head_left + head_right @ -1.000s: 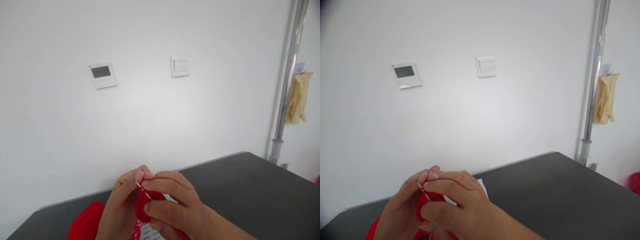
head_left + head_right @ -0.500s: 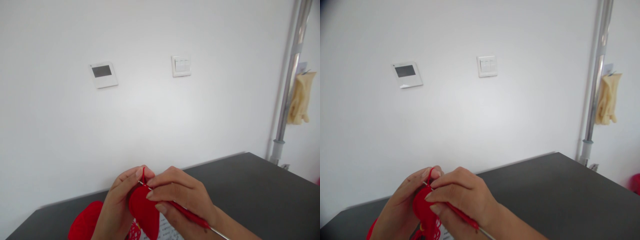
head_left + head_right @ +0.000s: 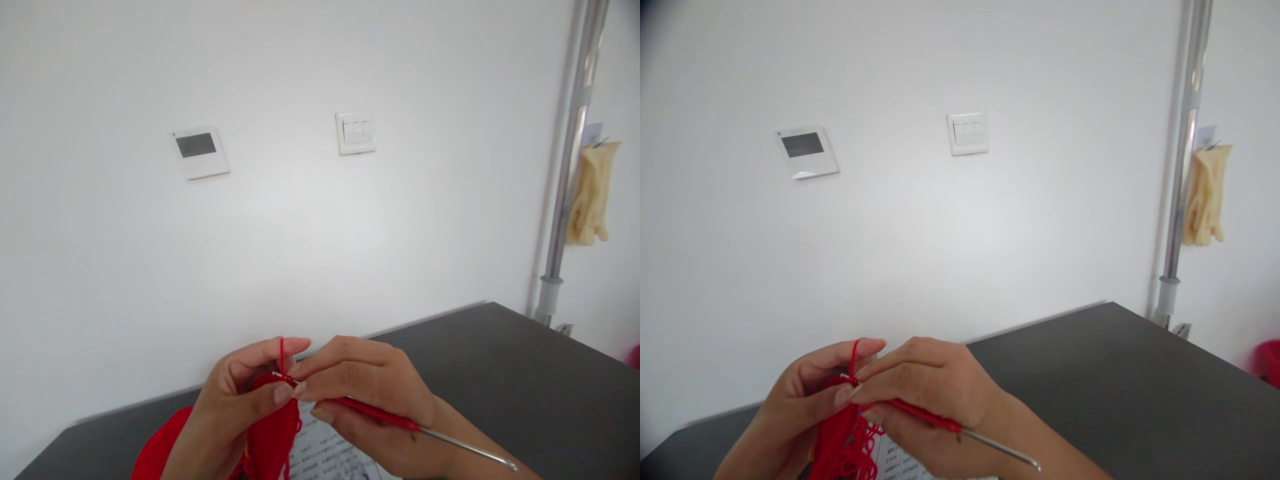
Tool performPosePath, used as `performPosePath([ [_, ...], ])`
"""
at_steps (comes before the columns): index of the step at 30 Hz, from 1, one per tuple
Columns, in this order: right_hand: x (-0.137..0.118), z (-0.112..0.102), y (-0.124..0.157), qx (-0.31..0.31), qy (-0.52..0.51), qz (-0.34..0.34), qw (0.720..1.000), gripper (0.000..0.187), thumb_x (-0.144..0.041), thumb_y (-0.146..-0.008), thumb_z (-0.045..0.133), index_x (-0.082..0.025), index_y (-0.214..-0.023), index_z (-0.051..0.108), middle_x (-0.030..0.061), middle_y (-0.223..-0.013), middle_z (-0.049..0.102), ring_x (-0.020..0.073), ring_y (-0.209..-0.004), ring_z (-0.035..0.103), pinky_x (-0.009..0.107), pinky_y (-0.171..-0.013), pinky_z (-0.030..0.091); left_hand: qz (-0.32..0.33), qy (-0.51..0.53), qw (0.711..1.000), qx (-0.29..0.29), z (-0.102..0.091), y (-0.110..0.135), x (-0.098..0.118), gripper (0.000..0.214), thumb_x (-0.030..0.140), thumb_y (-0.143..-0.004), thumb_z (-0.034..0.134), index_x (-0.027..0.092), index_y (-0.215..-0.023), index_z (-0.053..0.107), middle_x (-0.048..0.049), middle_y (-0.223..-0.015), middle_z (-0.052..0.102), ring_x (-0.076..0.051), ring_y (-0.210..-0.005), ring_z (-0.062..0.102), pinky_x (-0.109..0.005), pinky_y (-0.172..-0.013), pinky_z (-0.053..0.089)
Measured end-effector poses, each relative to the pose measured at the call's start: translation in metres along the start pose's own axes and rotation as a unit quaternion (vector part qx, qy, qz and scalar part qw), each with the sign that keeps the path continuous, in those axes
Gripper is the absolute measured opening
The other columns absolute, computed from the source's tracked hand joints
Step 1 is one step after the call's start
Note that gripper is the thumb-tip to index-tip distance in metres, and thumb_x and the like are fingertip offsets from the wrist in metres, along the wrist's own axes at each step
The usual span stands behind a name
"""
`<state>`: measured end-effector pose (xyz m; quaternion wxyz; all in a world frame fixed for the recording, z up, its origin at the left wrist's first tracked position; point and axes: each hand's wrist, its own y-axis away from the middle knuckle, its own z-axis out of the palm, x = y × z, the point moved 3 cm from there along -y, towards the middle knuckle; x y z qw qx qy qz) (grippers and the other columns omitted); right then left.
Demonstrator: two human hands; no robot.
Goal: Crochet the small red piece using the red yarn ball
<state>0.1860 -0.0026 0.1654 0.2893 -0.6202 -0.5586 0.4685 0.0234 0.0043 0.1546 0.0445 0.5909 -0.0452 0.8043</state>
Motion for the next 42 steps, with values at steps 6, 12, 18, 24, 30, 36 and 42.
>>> performPosePath([
  [6, 0.005, 0.002, 0.002, -0.010, -0.089, 0.067, 0.994, 0.017, -0.013, -0.091, 0.052, -0.011, -0.102, 0.065, 0.0116, -0.101, 0.071, 0.0133, -0.098, 0.067, 0.022, -0.085, 0.055, -0.018, -0.020, 1.000, -0.009, -0.007, 0.004, 0.004, 0.035, 0.022, -0.048, 0.088, 0.023, -0.081, 0.078, -0.0024, -0.063, 0.075, -0.015, -0.056, 0.068, -0.020, -0.055, 0.053],
  [12, 0.008, 0.006, 0.004, 0.030, -0.140, 0.082, 0.986, 0.016, -0.014, -0.090, 0.054, -0.012, -0.100, 0.067, 0.0117, -0.098, 0.073, 0.0150, -0.098, 0.068, 0.025, -0.085, 0.056, -0.024, -0.018, 0.999, -0.023, -0.008, 0.005, 0.006, 0.034, 0.022, -0.053, 0.087, 0.021, -0.086, 0.077, -0.0016, -0.066, 0.073, -0.011, -0.051, 0.063, -0.016, -0.048, 0.048],
  [18, 0.008, 0.005, 0.003, 0.026, -0.097, 0.055, 0.993, 0.016, -0.010, -0.088, 0.058, -0.008, -0.099, 0.068, 0.0133, -0.098, 0.072, 0.0143, -0.092, 0.069, 0.021, -0.082, 0.056, 0.003, -0.024, 0.999, -0.021, -0.007, 0.003, 0.008, 0.036, 0.022, -0.050, 0.088, 0.020, -0.083, 0.077, 0.0020, -0.062, 0.068, -0.009, -0.053, 0.061, -0.016, -0.052, 0.047],
  [24, 0.007, 0.001, 0.002, 0.016, -0.131, 0.088, 0.987, 0.014, -0.009, -0.085, 0.061, -0.005, -0.095, 0.070, 0.0156, -0.093, 0.073, 0.0182, -0.091, 0.070, 0.026, -0.081, 0.057, -0.008, -0.055, 0.998, -0.025, -0.014, 0.000, 0.005, 0.031, 0.023, -0.052, 0.086, 0.020, -0.081, 0.075, 0.0009, -0.064, 0.067, -0.011, -0.054, 0.060, -0.018, -0.051, 0.045],
  [30, 0.018, 0.003, 0.010, 0.017, -0.277, 0.263, 0.924, 0.015, -0.020, -0.087, 0.061, -0.012, -0.095, 0.072, 0.0106, -0.094, 0.073, 0.0160, -0.082, 0.071, 0.025, -0.073, 0.058, -0.050, -0.037, 0.995, -0.078, -0.018, 0.000, -0.003, 0.022, 0.021, -0.062, 0.079, 0.019, -0.082, 0.072, -0.0009, -0.062, 0.065, -0.010, -0.050, 0.056, -0.019, -0.048, 0.040],
  [36, 0.008, -0.011, 0.005, -0.128, -0.157, 0.167, 0.965, 0.020, -0.011, -0.088, 0.056, -0.010, -0.104, 0.069, 0.0107, -0.100, 0.072, 0.0165, -0.098, 0.067, 0.026, -0.088, 0.053, -0.080, -0.071, 0.988, -0.108, -0.018, 0.000, -0.002, 0.023, 0.025, -0.060, 0.081, 0.018, -0.079, 0.070, -0.0007, -0.061, 0.063, -0.009, -0.050, 0.053, -0.019, -0.049, 0.037],
  [42, 0.016, -0.015, 0.010, -0.101, -0.190, 0.215, 0.953, 0.017, -0.016, -0.087, 0.060, -0.009, -0.098, 0.071, 0.0111, -0.093, 0.073, 0.0165, -0.088, 0.070, 0.025, -0.079, 0.056, -0.058, -0.164, 0.975, -0.136, -0.018, -0.005, -0.006, 0.024, 0.033, -0.062, 0.080, 0.020, -0.079, 0.071, 0.0012, -0.062, 0.061, -0.009, -0.053, 0.051, -0.019, -0.050, 0.037],
])
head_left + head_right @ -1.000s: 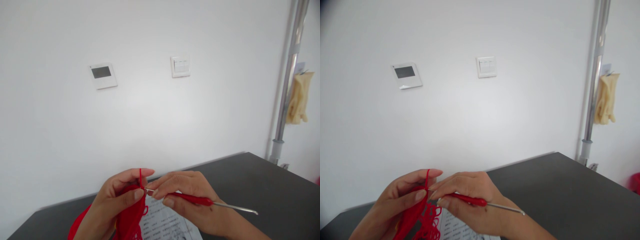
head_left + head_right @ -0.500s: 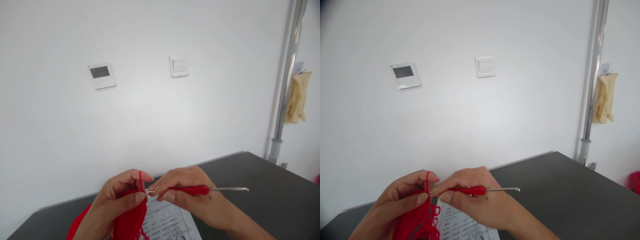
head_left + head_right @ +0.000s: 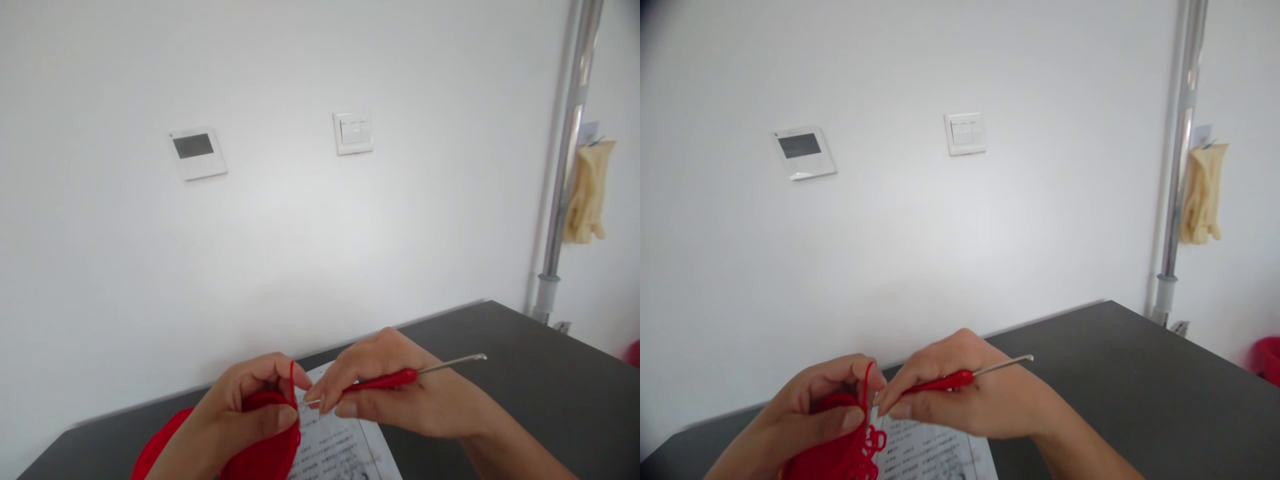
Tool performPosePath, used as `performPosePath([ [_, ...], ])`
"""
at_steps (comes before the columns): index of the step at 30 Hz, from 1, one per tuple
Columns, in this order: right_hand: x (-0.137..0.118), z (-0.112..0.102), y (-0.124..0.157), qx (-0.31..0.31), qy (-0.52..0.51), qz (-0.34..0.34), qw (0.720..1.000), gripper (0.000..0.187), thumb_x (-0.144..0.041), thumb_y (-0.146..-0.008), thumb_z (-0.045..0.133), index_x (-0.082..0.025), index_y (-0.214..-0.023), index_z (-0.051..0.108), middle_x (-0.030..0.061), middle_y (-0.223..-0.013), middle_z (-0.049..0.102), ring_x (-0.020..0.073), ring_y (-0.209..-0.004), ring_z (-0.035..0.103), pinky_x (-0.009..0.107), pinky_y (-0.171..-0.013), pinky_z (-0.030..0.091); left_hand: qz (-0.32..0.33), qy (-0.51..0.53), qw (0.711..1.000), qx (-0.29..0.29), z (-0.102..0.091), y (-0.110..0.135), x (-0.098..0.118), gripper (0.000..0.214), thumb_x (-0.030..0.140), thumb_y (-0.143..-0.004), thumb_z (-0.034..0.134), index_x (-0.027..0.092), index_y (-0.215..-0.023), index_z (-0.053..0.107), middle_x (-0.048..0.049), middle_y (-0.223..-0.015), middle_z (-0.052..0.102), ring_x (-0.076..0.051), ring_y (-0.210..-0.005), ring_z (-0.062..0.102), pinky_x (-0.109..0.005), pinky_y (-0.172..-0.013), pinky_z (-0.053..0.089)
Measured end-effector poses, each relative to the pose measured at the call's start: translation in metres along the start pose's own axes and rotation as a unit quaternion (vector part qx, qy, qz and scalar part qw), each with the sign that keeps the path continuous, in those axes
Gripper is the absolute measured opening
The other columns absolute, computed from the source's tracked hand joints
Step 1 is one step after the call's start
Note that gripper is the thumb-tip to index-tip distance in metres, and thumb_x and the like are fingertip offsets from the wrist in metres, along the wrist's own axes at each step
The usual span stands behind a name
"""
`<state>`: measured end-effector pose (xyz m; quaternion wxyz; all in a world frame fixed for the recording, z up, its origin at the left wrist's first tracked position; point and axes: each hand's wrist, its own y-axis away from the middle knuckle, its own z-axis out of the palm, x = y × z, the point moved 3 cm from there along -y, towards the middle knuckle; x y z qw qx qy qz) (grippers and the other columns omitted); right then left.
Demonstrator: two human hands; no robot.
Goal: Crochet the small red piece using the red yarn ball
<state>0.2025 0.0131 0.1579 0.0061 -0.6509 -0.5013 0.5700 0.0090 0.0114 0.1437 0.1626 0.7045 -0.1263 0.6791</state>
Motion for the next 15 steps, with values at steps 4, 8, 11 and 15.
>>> performPosePath([
  [4, 0.002, -0.002, -0.001, 0.004, 0.001, -0.014, 1.000, 0.016, -0.013, -0.085, 0.061, -0.009, -0.097, 0.071, 0.0113, -0.094, 0.074, 0.0166, -0.090, 0.070, 0.026, -0.081, 0.057, 0.020, -0.027, 0.999, 0.010, -0.003, -0.003, 0.000, 0.020, 0.032, -0.066, 0.077, 0.019, -0.079, 0.070, 0.0002, -0.064, 0.063, -0.011, -0.056, 0.053, -0.021, -0.053, 0.040],
  [8, -0.005, -0.007, 0.000, -0.058, 0.009, -0.065, 0.996, 0.017, -0.008, -0.086, 0.058, -0.007, -0.097, 0.071, 0.0140, -0.097, 0.073, 0.0186, -0.096, 0.068, 0.027, -0.083, 0.056, 0.006, 0.015, 0.999, -0.036, -0.002, -0.004, -0.003, 0.023, 0.030, -0.061, 0.080, 0.017, -0.079, 0.073, -0.0017, -0.063, 0.063, -0.012, -0.053, 0.054, -0.021, -0.048, 0.037],
  [11, -0.007, -0.011, 0.000, -0.072, -0.010, -0.070, 0.995, 0.017, -0.007, -0.085, 0.060, -0.007, -0.097, 0.072, 0.0148, -0.100, 0.072, 0.0188, -0.096, 0.069, 0.027, -0.083, 0.056, -0.026, 0.043, 0.996, -0.071, 0.000, -0.006, -0.008, 0.028, 0.033, -0.056, 0.083, 0.017, -0.077, 0.073, -0.0019, -0.060, 0.063, -0.011, -0.049, 0.052, -0.020, -0.046, 0.035],
  [15, -0.004, -0.013, 0.000, -0.061, -0.050, -0.056, 0.995, 0.014, -0.007, -0.083, 0.062, -0.006, -0.092, 0.073, 0.0153, -0.094, 0.073, 0.0207, -0.093, 0.070, 0.030, -0.082, 0.057, -0.013, 0.026, 0.997, -0.071, 0.002, -0.008, -0.009, 0.025, 0.033, -0.059, 0.081, 0.018, -0.077, 0.073, -0.0016, -0.061, 0.063, -0.011, -0.052, 0.052, -0.022, -0.050, 0.036],
])
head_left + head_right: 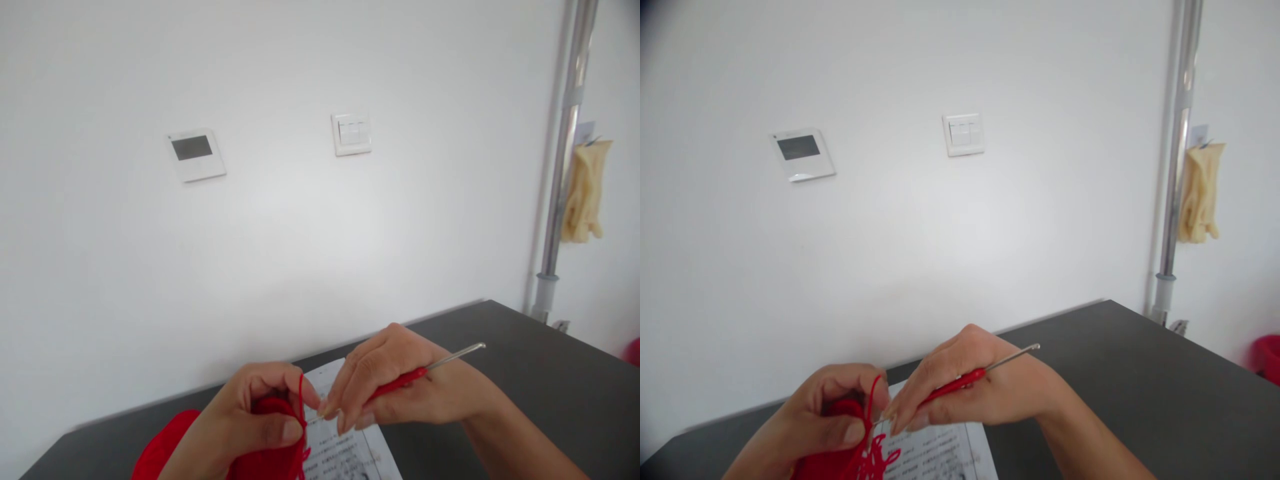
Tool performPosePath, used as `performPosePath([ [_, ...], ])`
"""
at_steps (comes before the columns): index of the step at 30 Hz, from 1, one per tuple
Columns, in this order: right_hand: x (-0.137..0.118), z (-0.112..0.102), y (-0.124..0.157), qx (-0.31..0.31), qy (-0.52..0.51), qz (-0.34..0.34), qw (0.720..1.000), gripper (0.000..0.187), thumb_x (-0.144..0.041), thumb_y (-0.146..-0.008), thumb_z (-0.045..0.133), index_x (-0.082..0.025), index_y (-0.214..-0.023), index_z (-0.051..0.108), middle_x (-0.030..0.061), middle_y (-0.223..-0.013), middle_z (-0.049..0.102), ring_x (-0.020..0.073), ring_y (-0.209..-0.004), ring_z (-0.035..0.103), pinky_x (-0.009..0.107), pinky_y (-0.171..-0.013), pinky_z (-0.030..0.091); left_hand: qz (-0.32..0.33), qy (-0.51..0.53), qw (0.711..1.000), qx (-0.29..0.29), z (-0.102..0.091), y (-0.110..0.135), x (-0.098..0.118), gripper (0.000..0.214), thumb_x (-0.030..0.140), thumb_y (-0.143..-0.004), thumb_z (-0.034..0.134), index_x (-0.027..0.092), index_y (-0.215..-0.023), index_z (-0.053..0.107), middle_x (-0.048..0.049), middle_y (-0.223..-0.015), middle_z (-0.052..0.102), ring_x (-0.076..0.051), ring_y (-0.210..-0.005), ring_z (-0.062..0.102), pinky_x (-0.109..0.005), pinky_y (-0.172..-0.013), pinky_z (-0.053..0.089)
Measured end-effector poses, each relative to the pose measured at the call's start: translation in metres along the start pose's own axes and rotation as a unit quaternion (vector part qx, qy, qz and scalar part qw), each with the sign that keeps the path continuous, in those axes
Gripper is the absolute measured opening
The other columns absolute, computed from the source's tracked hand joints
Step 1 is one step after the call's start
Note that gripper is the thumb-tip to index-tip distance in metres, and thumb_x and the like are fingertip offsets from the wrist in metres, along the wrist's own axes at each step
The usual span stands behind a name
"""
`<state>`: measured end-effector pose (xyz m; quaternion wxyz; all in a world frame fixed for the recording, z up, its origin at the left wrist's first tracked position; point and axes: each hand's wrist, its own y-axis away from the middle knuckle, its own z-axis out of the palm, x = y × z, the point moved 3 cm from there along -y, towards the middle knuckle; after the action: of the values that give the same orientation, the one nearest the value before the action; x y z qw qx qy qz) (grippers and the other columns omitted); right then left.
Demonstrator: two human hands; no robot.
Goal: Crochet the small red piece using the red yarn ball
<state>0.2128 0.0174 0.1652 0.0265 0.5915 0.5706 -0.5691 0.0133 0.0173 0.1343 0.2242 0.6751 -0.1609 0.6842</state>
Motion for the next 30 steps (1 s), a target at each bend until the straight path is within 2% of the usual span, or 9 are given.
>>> performPosePath([
  [4, 0.002, -0.001, 0.001, -0.004, -0.006, 0.015, 1.000, 0.014, -0.007, -0.082, 0.063, -0.005, -0.090, 0.073, 0.0166, -0.092, 0.074, 0.0218, -0.091, 0.071, 0.030, -0.079, 0.058, 0.045, -0.115, 0.992, -0.024, 0.003, -0.001, 0.006, 0.015, 0.031, -0.066, 0.075, 0.017, -0.070, 0.071, 0.0007, -0.063, 0.059, -0.011, -0.056, 0.049, -0.022, -0.053, 0.035],
  [8, 0.002, 0.000, 0.000, -0.030, -0.009, 0.039, 0.999, 0.013, -0.006, -0.081, 0.064, -0.002, -0.088, 0.073, 0.0193, -0.091, 0.073, 0.0221, -0.088, 0.071, 0.029, -0.077, 0.058, 0.055, -0.188, 0.979, -0.063, 0.004, -0.001, 0.006, 0.006, 0.022, -0.069, 0.071, 0.017, -0.072, 0.072, 0.0006, -0.068, 0.060, -0.013, -0.064, 0.052, -0.023, -0.060, 0.039],
  [11, 0.003, 0.003, 0.000, -0.050, -0.028, 0.052, 0.997, 0.013, -0.010, -0.081, 0.064, -0.002, -0.085, 0.073, 0.0193, -0.089, 0.074, 0.0213, -0.085, 0.072, 0.027, -0.076, 0.058, 0.043, -0.205, 0.974, -0.085, 0.006, -0.001, 0.003, 0.006, 0.019, -0.069, 0.070, 0.019, -0.074, 0.073, 0.0000, -0.072, 0.064, -0.015, -0.068, 0.057, -0.024, -0.063, 0.042],
  [15, 0.005, 0.005, -0.001, -0.076, -0.042, 0.048, 0.995, 0.021, -0.018, -0.084, 0.061, 0.000, -0.081, 0.072, 0.0207, -0.086, 0.073, 0.0222, -0.083, 0.072, 0.027, -0.074, 0.058, 0.009, -0.256, 0.963, -0.081, 0.007, 0.001, -0.002, 0.005, 0.021, -0.067, 0.070, 0.022, -0.072, 0.074, 0.0011, -0.072, 0.066, -0.015, -0.068, 0.059, -0.022, -0.062, 0.043],
  [19, 0.008, 0.008, 0.001, -0.112, -0.022, 0.046, 0.992, 0.031, -0.026, -0.089, 0.056, 0.000, -0.081, 0.071, 0.0213, -0.085, 0.073, 0.0220, -0.082, 0.072, 0.026, -0.074, 0.057, 0.017, -0.305, 0.946, -0.105, 0.010, 0.003, -0.004, 0.006, 0.024, -0.069, 0.069, 0.025, -0.070, 0.074, 0.0016, -0.071, 0.068, -0.015, -0.068, 0.059, -0.022, -0.063, 0.043],
  [23, 0.006, 0.012, 0.003, -0.144, 0.028, 0.039, 0.988, 0.037, -0.031, -0.092, 0.048, -0.003, -0.083, 0.070, 0.0193, -0.085, 0.073, 0.0187, -0.081, 0.071, 0.021, -0.074, 0.054, 0.019, -0.330, 0.935, -0.125, 0.008, 0.000, -0.010, 0.006, 0.027, -0.067, 0.069, 0.025, -0.070, 0.074, 0.0023, -0.067, 0.066, -0.014, -0.063, 0.057, -0.022, -0.059, 0.041],
  [26, 0.002, 0.015, 0.003, -0.156, 0.058, 0.034, 0.985, 0.035, -0.025, -0.093, 0.046, -0.003, -0.080, 0.070, 0.0197, -0.086, 0.073, 0.0180, -0.083, 0.071, 0.019, -0.075, 0.053, 0.013, -0.312, 0.938, -0.149, 0.007, -0.005, -0.012, 0.010, 0.030, -0.065, 0.071, 0.021, -0.067, 0.073, 0.0013, -0.063, 0.062, -0.014, -0.060, 0.055, -0.023, -0.056, 0.040],
  [30, -0.002, 0.018, 0.003, -0.155, 0.079, 0.038, 0.984, 0.030, -0.017, -0.090, 0.047, -0.004, -0.075, 0.069, 0.0184, -0.084, 0.072, 0.0158, -0.080, 0.070, 0.015, -0.072, 0.051, 0.017, -0.281, 0.940, -0.192, 0.012, -0.012, -0.012, 0.025, 0.039, -0.065, 0.070, 0.016, -0.057, 0.067, -0.0012, -0.060, 0.059, -0.015, -0.059, 0.053, -0.025, -0.057, 0.040],
])
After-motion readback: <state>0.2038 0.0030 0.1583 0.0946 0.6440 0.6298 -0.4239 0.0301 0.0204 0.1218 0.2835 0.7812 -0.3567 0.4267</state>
